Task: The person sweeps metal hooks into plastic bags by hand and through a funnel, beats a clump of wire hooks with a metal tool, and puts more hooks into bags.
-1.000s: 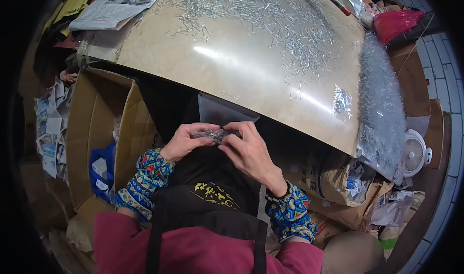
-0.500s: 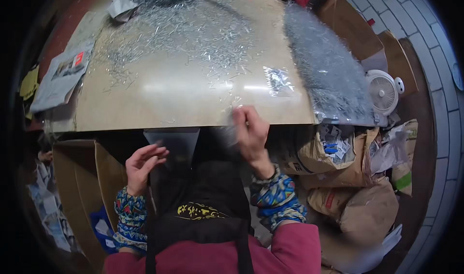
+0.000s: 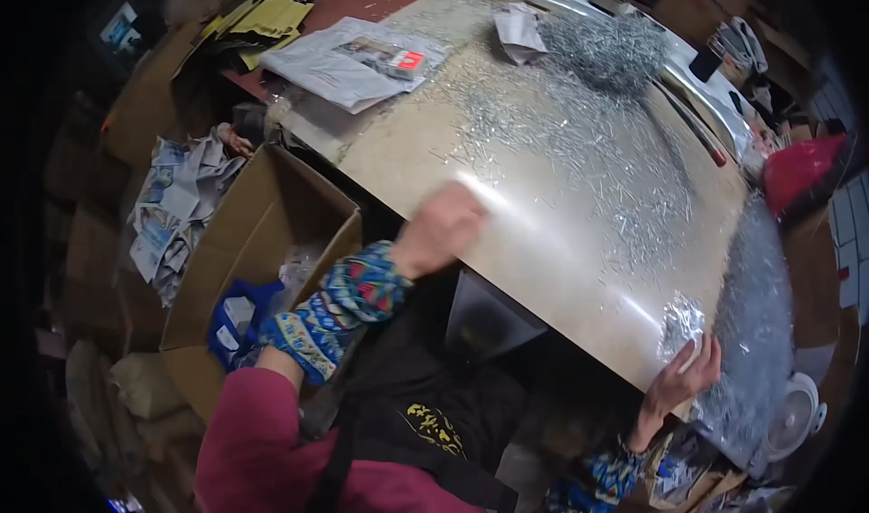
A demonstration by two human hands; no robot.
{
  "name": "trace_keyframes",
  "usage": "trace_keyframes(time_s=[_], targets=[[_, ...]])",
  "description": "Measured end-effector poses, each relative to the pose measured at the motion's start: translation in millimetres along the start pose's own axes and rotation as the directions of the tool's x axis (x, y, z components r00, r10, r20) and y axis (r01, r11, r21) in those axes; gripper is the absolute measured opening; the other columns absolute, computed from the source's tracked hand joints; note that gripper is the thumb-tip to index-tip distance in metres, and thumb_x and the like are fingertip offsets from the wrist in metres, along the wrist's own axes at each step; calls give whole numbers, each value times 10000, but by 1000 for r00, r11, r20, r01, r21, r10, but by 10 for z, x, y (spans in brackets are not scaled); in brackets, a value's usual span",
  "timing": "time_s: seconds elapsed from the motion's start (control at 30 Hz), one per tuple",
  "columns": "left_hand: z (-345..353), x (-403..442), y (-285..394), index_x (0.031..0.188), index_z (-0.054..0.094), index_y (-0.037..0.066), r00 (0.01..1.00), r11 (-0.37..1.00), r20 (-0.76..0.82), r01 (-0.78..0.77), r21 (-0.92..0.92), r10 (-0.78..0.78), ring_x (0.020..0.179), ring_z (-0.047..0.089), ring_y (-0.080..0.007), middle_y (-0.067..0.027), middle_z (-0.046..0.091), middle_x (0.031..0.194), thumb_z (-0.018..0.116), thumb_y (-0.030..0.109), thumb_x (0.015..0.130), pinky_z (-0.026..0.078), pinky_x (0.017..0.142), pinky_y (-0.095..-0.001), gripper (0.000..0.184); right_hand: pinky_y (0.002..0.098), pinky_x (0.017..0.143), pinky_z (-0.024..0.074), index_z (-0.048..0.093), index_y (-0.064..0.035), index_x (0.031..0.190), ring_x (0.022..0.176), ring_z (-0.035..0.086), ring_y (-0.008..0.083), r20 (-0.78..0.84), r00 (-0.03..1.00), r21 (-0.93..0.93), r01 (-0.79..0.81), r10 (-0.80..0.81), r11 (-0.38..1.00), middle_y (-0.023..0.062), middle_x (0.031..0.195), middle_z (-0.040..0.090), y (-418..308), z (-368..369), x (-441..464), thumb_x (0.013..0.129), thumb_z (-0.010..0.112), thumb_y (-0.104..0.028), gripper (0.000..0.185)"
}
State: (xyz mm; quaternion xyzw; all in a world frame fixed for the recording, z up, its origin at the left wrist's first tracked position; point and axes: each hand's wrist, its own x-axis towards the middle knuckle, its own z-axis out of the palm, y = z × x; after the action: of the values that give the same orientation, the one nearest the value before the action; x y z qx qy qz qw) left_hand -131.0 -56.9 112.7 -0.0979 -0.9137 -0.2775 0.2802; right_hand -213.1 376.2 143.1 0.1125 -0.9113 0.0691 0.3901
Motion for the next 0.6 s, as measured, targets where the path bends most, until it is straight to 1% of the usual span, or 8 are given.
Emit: trace_keyframes(time_s=[0.07, 0.13, 0.2, 0.23, 0.37, 0.5, 0.57, 0.6], targets=[[-379, -107, -393, 825, 601, 15, 937, 899, -226, 325, 293, -265, 871, 567, -349, -137, 614, 899, 591, 83, 846, 465, 789, -410, 72, 432, 1011, 365, 610, 1, 1207, 1184, 489, 337, 39, 999, 67, -30, 27, 997, 189, 1254, 556, 41, 22, -99, 976, 563, -138, 274], [-729, -167, -850, 903, 610, 11, 892, 812, -333, 428, 396, -307, 946, 558, -362, -168, 604, 944, 597, 134, 866, 448, 888, -446, 130, 437, 997, 380, 614, -2, 1195, 1183, 487, 344, 45, 999, 173, 12, -20, 985, 186, 1247, 555, -159, 88, -92, 964, 574, -106, 257], [-906, -234, -1358, 1042, 614, -3, 913, 674, -347, 394, 625, -213, 1054, 533, -385, -203, 597, 1049, 566, 225, 915, 383, 1006, -505, 265, 439, 979, 398, 618, -6, 1178, 1177, 491, 349, 74, 993, 263, 69, -92, 962, 185, 1236, 555, -456, 103, -47, 940, 593, -66, 248], [-914, -288, -1503, 1231, 569, -14, 882, 613, -278, 466, 638, -380, 1239, 474, -381, -220, 563, 1253, 531, 342, 955, 273, 1113, -551, 452, 440, 967, 409, 620, -7, 1168, 1171, 495, 350, 96, 986, 304, 100, -135, 948, 185, 1229, 556, -669, 91, -28, 921, 605, -42, 249], [-735, -500, -1086, 1351, 511, -2, 947, 878, 99, 241, 414, -306, 1412, 349, -276, -173, 459, 1452, 529, 481, 941, 167, 1174, -538, 633, 438, 944, 441, 622, -20, 1131, 1131, 526, 359, 169, 934, 504, 193, -315, 842, 185, 1193, 561, -1296, 61, -72, 824, 652, 32, 313], [-521, -514, -263, 1178, 615, 12, 984, 990, 158, -103, 94, 88, 1184, 576, -301, -163, 614, 1237, 715, 168, 851, 451, 992, -409, 375, 460, 948, 450, 594, -38, 1185, 1117, 561, 379, 135, 835, 708, 296, -534, 642, 184, 1207, 582, -1964, 45, -166, 745, 756, -76, 470], [-342, -590, -85, 1056, 658, 7, 981, 983, 61, -180, -34, 182, 1026, 665, -289, -149, 677, 1089, 721, 57, 833, 532, 855, -340, 238, 459, 970, 442, 547, -47, 1267, 1178, 538, 384, 153, 715, 733, 381, -682, 564, 166, 1274, 564, -2279, -80, -101, 683, 799, -136, 642], [-311, -602, 83, 1006, 662, 6, 996, 980, 70, -38, -193, 52, 958, 673, -274, -140, 678, 1021, 711, 37, 835, 533, 810, -320, 180, 436, 922, 461, 575, -39, 1221, 1134, 564, 358, 104, 709, 752, 403, -698, 522, 149, 1240, 587, -2387, -101, -87, 712, 776, -103, 551]])
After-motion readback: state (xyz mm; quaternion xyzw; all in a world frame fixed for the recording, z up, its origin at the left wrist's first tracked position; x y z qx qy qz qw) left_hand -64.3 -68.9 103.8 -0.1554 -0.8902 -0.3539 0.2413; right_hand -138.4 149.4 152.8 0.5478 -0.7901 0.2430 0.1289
